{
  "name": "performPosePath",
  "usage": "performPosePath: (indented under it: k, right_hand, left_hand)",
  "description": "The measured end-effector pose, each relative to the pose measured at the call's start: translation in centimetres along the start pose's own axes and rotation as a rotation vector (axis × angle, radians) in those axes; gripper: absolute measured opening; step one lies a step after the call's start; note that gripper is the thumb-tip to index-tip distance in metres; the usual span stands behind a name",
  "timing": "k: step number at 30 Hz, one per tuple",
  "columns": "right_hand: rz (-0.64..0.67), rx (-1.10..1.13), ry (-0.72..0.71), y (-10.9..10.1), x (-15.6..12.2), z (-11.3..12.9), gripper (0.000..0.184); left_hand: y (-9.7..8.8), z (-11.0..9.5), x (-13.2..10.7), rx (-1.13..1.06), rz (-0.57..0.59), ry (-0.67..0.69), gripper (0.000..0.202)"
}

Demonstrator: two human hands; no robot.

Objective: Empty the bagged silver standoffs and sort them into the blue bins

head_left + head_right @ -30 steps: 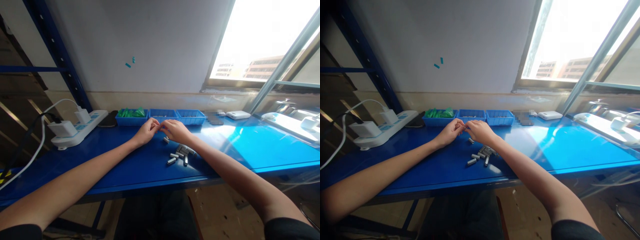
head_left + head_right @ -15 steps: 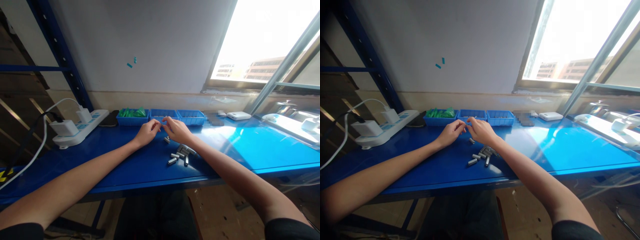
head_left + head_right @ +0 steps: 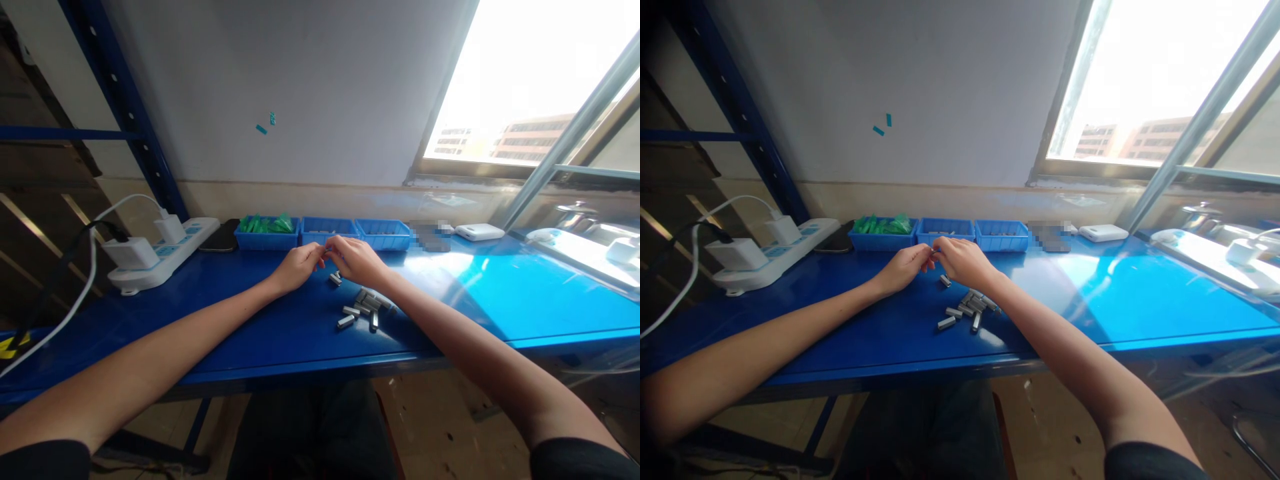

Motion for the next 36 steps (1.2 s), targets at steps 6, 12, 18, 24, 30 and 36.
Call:
performPosePath:
  k: [6,12,18,24,30,36]
  right_hand:
    - [-0.171,-0.247,0.256,-3.3,0.3,-5.1,0.03]
    - [-0.269,-0.494,0.63,-6.4,-2.9,-13.3,0.028]
    - [-0.125,-0.234,0.416,-3.6,-1.1,-9.0,0.024]
    - [0.091,0.006,0.019,0.5,-0.2,-0.7,0.016]
    - [0.082,0.015,-0.025,1.3,-0.6,-0.2,0.011]
    - [0.078,-0.117,0.06,1.0,-0.3,-1.2,0.024]
  left_hand:
    - [1.0,0.1,-0.3,0.086,0.088,0.114,0.031]
    - [2.2,-0.9,-1.2,0.326,0.284,0.375,0.026]
    - [1.3,0.4,-0.3,0.346,0.185,0.228,0.01]
    - [-0.2,2.2,0.6,-0.022,-0.025,-0.021,0.025]
    - [0.1,2.3,0.5,-0.236,0.016,-0.084,0.032]
    - [0.0,1.8,0.4,-0.211,-0.004,-0.076,0.022]
Point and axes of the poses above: each hand's wrist, its own x-axis towards the middle knuckle, its own y-axis out of the palm, z = x × y, the point moved 7 cm from there along x, towards the middle knuckle, and after that the axes turned 12 degrees about -z, right-handed, at the moved point
